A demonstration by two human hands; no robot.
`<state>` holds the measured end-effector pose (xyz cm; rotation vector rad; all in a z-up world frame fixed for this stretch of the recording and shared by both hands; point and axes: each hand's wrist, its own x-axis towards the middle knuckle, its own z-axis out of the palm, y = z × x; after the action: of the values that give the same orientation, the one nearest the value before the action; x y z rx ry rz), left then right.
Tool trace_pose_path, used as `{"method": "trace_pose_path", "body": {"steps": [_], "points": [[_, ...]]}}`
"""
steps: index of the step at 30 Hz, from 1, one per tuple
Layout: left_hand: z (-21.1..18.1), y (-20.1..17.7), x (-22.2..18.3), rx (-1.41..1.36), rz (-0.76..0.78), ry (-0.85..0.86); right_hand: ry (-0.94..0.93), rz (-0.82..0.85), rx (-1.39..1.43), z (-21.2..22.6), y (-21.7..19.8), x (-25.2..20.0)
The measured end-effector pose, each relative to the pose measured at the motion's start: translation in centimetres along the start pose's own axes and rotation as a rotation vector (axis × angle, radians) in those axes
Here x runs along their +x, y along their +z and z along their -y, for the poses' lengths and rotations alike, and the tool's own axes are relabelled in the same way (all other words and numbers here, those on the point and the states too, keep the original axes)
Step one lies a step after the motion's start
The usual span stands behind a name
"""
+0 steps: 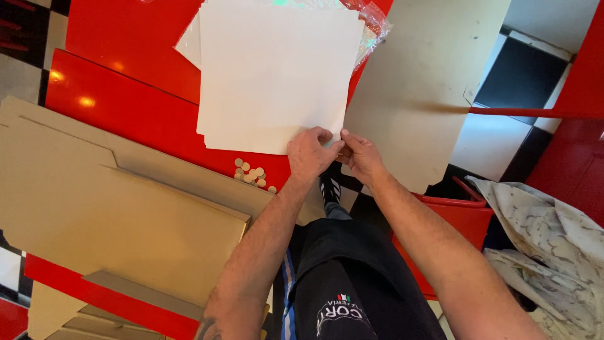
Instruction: The person repeatedly assembles flat cardboard pizza boxes by folding the side flaps, inserting a white paper liner, closing the lid, and stacking the finished boxes on a red counter. The process is repeated multiple times in a consistent sequence.
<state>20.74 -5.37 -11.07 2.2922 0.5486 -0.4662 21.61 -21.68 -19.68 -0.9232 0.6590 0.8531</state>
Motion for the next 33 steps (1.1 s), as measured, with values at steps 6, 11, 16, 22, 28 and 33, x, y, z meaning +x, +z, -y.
{"method": "trace_pose_path", "body": {"steps": [6, 11, 16, 22, 28, 33], "points": [[0.1, 0.1, -0.2, -0.037, -0.049, 0.009, 0.003, 0.022, -0.025, 0.0, 0.0, 0.1], [0.9, 0.4, 0.2, -0.042, -0.036, 0.009, -0.008, 0.032, -0.040, 0.4, 0.2, 0.1], [0.5, -0.3, 0.0, -0.055, 0.017, -0.023, -0.028, 0.024, -0.038, 0.4, 0.6, -0.3], [0.9, -0.4, 0.3, -0.068, 0.060, 0.007, -0.018, -0.003, -0.045, -0.2, -0.3, 0.2], [1.3, -0.6, 0.4, -0.145, 0.108, -0.028, -0.024, 0.009, -0.037, 0.4, 0.2, -0.2], [2.9, -0.3, 0.8, -0.187, -0.028, 0.005, 0.008, -0.017, -0.058, 1.6, 1.8, -1.3]]}}
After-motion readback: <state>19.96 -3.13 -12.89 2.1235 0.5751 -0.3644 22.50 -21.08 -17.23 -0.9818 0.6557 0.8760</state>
